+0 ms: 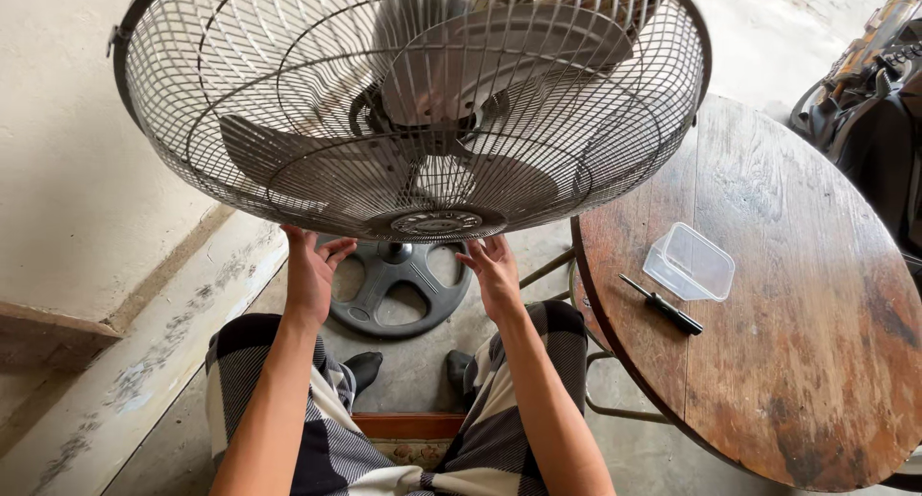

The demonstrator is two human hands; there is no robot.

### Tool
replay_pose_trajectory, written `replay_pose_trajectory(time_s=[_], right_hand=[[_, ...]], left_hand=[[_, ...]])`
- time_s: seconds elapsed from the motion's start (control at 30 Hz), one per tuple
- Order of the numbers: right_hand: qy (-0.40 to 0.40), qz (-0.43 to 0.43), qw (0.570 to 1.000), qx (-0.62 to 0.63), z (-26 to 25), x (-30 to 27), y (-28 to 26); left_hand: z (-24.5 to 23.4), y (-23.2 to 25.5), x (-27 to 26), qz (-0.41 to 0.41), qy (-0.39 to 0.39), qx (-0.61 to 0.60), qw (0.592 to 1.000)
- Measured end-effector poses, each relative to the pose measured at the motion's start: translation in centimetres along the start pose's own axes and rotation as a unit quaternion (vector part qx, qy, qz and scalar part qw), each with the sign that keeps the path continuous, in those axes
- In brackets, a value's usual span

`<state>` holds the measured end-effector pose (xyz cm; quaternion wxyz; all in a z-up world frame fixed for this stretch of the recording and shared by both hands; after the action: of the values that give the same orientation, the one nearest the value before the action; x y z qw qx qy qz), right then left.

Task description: The person repeatedly handles the front wire cage of a standing electric fan, pressing and rotating it by hand. A screwdriver and small plastic container are visible on a nearby table, but the person does not use them. The fan remains assembled and the cage is not removed.

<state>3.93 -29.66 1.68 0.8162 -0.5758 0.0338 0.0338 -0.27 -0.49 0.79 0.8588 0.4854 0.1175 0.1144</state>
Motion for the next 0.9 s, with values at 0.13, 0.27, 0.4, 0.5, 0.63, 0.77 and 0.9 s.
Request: replay_pose_trajectory(time_s=[0.13, 0.27, 0.4, 0.5, 0.63, 0.77, 0.9], right_hand=[[0.008, 0.015, 1.0, 0.01, 0.2, 0.0, -0.4], [0.01, 0.013, 1.0, 0.018, 0.2, 0.0, -0.7], [-0.003, 0.011, 1.0, 0.015, -0.1, -0.1, -0.5], [-0.018, 0.007, 1.0, 0.004, -0.6, -0.2, -0.4], [-0.02, 0.008, 1.0, -0.015, -0.8, -0.3, -0.5], [-0.027, -0.043, 0.997, -0.055, -0.7, -1.1, -1.1], [-0.004, -0.128, 0.977, -0.168, 0.2, -2.7, -1.7]], left_hand=[[0.8, 0.7, -0.6, -0.017, 0.012, 0.048, 0.999], [1.5, 1.4, -0.9, -0.032, 0.016, 0.073, 0.997], [2.0, 1.9, -1.3, -0.013, -0.016, 0.043, 0.999], [2.4, 2.2, -1.6, -0.016, -0.026, 0.015, 0.999], [3.2, 2.9, -1.8, -0.024, -0.021, 0.011, 0.999], [3.5, 2.9, -2.2, -0.022, -0.009, 0.028, 0.999], [3.3, 2.4, -2.7, 0.011, 0.002, 0.114, 0.993]])
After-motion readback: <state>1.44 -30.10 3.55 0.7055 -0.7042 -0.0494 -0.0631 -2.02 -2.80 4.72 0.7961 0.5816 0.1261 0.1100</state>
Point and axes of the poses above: each hand's wrist, its own x-axis towards the middle knuckle, its own z-axis out of the palm, y = z × x, the point moved 1 cm from there along x, towards the middle knuckle, and after that the axes turned 7 degrees about y, right-handed, at the moved point
